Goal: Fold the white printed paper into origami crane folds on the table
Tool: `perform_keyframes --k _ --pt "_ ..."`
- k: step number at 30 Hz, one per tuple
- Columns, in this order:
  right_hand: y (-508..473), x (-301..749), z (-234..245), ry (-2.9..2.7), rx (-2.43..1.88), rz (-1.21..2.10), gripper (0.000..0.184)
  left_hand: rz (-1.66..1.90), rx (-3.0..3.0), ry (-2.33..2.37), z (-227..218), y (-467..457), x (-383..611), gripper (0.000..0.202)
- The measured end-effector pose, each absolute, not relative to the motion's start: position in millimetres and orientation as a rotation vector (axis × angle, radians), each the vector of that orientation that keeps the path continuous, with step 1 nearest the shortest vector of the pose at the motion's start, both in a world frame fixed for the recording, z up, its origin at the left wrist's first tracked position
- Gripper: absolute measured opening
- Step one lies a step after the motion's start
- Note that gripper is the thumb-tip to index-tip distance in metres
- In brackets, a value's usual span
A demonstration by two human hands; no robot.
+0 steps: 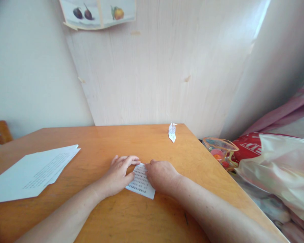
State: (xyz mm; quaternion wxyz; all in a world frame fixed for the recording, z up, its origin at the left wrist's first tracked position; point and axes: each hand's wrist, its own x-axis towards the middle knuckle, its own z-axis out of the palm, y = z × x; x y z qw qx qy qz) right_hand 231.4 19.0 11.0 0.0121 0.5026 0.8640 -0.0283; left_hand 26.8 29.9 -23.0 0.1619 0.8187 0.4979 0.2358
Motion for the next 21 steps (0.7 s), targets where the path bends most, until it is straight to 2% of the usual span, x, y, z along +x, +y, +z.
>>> perform_keyframes --k 5,21 --pt "15.2 244.1 15.5 2.665 1.509 -0.046 0.024 0.620 2.332 1.452 -19.3 27.0 27.4 0.045" --pt "1.4 266.7 33.9 2.541 1.588 -0.033 0.031 0.598 2.378 1.472 -19.0 26.3 26.5 0.047"
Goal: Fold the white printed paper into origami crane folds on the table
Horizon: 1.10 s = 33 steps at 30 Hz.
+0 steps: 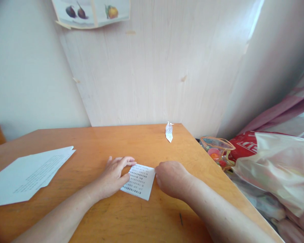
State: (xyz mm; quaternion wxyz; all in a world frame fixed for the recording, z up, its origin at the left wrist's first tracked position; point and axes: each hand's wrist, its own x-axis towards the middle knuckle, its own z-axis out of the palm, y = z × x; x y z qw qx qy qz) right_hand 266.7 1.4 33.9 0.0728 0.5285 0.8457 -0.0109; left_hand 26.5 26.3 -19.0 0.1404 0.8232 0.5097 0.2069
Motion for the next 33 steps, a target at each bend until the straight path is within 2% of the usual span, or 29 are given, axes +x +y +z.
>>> perform_keyframes --k 6,13,20,33 --pt "9.4 269.8 23.3 2.767 1.752 0.017 0.030 0.692 2.344 1.399 -21.3 28.8 23.0 0.043" --pt "14.7 271.5 9.9 3.087 1.524 -0.185 0.024 0.877 2.214 1.541 -21.3 36.6 16.9 0.025" --pt "14.3 268.6 5.7 3.042 1.476 -0.189 0.024 0.710 2.121 1.640 -10.8 30.3 18.7 0.028" --pt "12.2 266.6 7.5 3.021 1.482 -0.193 0.027 0.843 1.746 1.376 -10.4 28.9 21.4 0.025"
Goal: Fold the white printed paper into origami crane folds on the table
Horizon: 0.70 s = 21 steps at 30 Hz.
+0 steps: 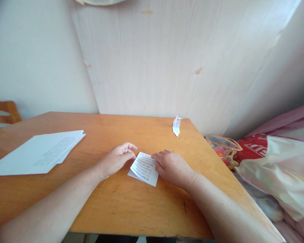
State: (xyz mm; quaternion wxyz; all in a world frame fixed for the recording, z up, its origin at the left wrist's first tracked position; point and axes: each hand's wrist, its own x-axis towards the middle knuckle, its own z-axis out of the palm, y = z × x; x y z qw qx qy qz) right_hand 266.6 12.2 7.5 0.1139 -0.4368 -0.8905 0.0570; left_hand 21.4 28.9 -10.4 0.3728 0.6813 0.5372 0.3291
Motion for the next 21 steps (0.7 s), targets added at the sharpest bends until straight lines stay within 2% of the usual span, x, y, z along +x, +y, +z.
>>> perform_keyframes --k 5,10,15,21 --pt "12.3 265.0 8.2 -2.610 -1.292 0.200 0.026 0.883 1.722 1.278 -3.7 22.3 24.7 0.022" --pt "11.1 263.1 9.9 -2.556 -1.329 0.239 0.029 0.841 1.816 1.094 -16.7 25.9 25.5 0.016" --pt "4.3 261.7 19.6 -2.452 -1.267 0.351 0.037 0.864 1.854 1.182 -23.0 29.0 26.8 0.013" --pt "-7.3 255.7 22.5 -2.404 -1.159 0.489 0.033 0.919 1.928 1.201 -17.6 27.6 29.5 0.014"
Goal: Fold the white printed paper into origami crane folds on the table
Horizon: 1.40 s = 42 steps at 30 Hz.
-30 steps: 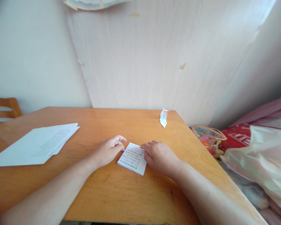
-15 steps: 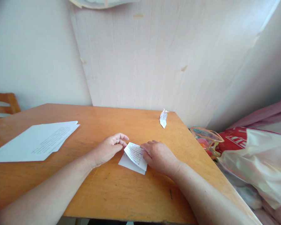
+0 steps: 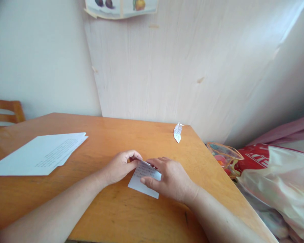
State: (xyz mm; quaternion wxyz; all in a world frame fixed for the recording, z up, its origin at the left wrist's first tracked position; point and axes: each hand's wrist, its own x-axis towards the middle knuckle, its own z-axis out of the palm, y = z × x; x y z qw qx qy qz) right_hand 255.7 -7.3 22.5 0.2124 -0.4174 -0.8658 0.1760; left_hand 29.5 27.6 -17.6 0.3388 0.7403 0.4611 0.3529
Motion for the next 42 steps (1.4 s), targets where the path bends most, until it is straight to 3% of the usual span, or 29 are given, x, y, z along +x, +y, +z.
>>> perform_keyframes --k 3,6,11,16,22,26,29,37,42 --pt "-5.6 254.6 16.5 -2.272 -1.209 0.509 0.023 1.003 1.909 1.251 -18.0 26.9 30.9 0.024" --pt "0.8 256.0 11.9 -2.081 -1.231 0.628 0.029 1.063 2.046 1.365 -16.2 24.3 32.0 0.039" --pt "11.2 257.2 8.5 -1.736 -1.272 0.890 0.033 0.975 2.337 1.527 -5.0 16.6 31.0 0.041" --pt "17.1 257.3 3.0 -1.474 -1.232 1.231 0.023 0.799 2.534 1.508 1.1 15.4 22.2 0.022" --pt "18.1 258.3 4.1 -1.336 -1.277 1.425 0.019 0.682 2.636 1.395 -0.8 9.6 23.9 0.035" --pt "19.0 259.1 5.8 -1.297 -1.277 1.435 0.020 0.647 2.630 1.331 0.2 1.5 32.8 0.020" --pt "23.2 264.0 5.6 -1.353 -1.330 1.403 0.024 0.607 2.649 1.293 0.0 -0.9 34.6 0.029" --pt "38.8 283.1 0.8 -1.693 -1.542 1.023 0.059 0.532 2.673 1.252 -0.3 1.7 28.9 0.048" --pt "37.5 283.2 5.4 -1.791 -1.554 1.179 0.047 0.463 2.676 1.173 -0.3 2.0 26.6 0.056"
